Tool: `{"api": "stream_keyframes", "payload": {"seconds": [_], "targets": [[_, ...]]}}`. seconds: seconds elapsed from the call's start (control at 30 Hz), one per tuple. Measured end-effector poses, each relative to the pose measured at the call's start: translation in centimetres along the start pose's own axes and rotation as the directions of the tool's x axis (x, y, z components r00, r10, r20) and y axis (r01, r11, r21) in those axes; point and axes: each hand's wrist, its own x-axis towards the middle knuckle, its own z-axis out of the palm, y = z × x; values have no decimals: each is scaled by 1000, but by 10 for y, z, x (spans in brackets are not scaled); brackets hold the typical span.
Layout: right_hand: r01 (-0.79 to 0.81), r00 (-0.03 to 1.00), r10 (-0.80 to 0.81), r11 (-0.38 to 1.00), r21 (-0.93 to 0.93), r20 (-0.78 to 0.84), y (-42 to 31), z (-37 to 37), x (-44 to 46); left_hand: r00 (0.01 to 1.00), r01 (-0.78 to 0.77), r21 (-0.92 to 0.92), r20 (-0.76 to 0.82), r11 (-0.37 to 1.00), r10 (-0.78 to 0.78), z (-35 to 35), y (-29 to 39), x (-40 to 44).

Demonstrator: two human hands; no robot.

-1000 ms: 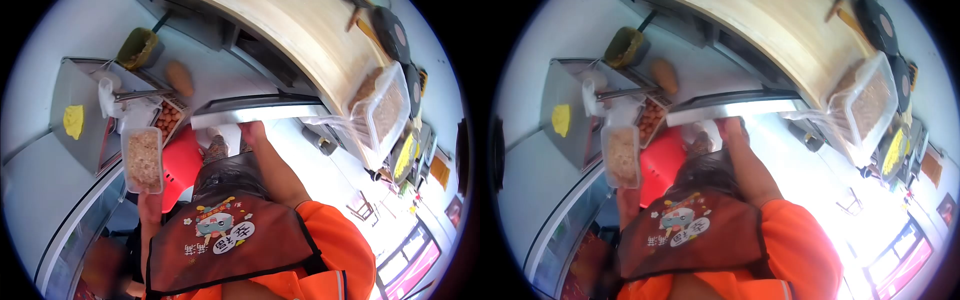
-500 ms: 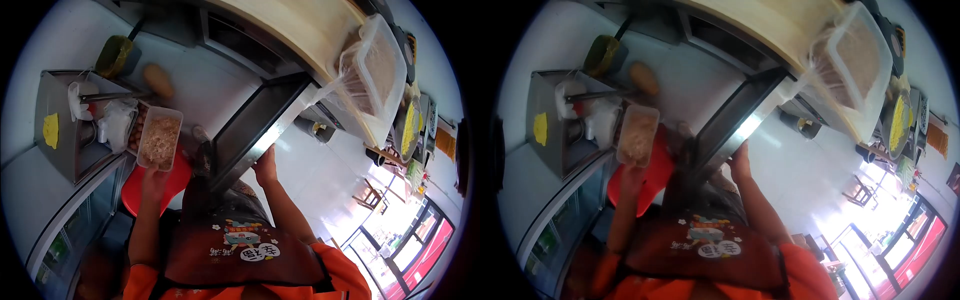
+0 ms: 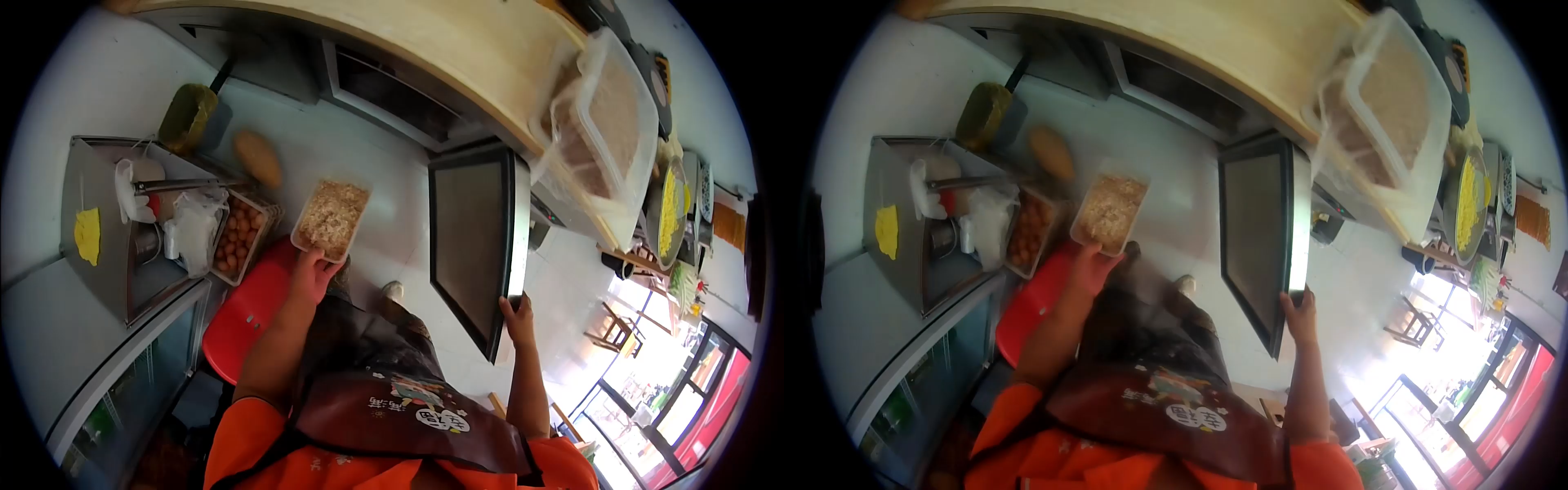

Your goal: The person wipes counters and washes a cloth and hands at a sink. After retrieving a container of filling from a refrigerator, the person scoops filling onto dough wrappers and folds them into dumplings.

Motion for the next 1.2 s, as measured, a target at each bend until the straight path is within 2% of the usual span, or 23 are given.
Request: {"api": "stream_keyframes", "payload": {"seconds": [0.03,0.1,0.17,0.2,0.23,0.27,0.33,0.4,0.47,0.53,0.6,0.7,0.8,0.9,1.0,1.1,1.2], "targets": [[247,866,-399,865,-437,-300,-25,7,-6,1000,-19,10,23,1000,19,4,9,11],[362,771,-536,813,-457,-343,-128,6,-7,999,-52,67,12,996,51,5,28,31],[409,865,-440,897,-170,-241,-198,50,16,996,-88,96,23,991,86,-4,44,59],[308,941,-293,949,70,-170,-225,83,37,995,-98,96,29,991,95,-7,52,71],[236,972,-222,913,334,-80,-236,123,74,993,-113,93,35,989,110,-8,58,83],[123,985,-170,814,567,30,-242,165,114,992,-124,91,37,988,122,-11,63,94],[-230,961,5,576,785,277,-274,237,198,988,-151,98,39,984,148,-24,69,119],[-411,900,63,451,792,430,-279,310,297,983,-181,100,12,978,181,-34,72,149],[-492,868,148,388,779,474,-302,359,370,978,-195,109,-47,975,201,-39,69,169],[-528,849,221,330,783,479,-318,408,441,966,-260,83,26,962,259,-68,57,207],[-499,848,258,95,861,463,-326,449,511,956,-290,31,50,956,289,-91,38,237],[-483,856,144,-118,868,496,-308,515,590,955,-297,-25,-19,955,297,-99,37,264],[-371,881,264,-129,919,393,-330,520,605,966,-235,-11,-113,972,232,-89,42,268],[-368,896,232,-92,925,379,-333,522,628,970,-174,4,-173,985,172,-101,41,279],[-404,876,305,42,914,373,-332,527,649,969,-160,28,-187,987,162,-103,41,296],[-244,945,252,118,963,208,-318,520,659,972,-147,34,-180,989,151,-98,36,306],[-271,950,253,363,891,186,-284,488,636,976,-155,44,-147,987,159,-62,45,326]]}}
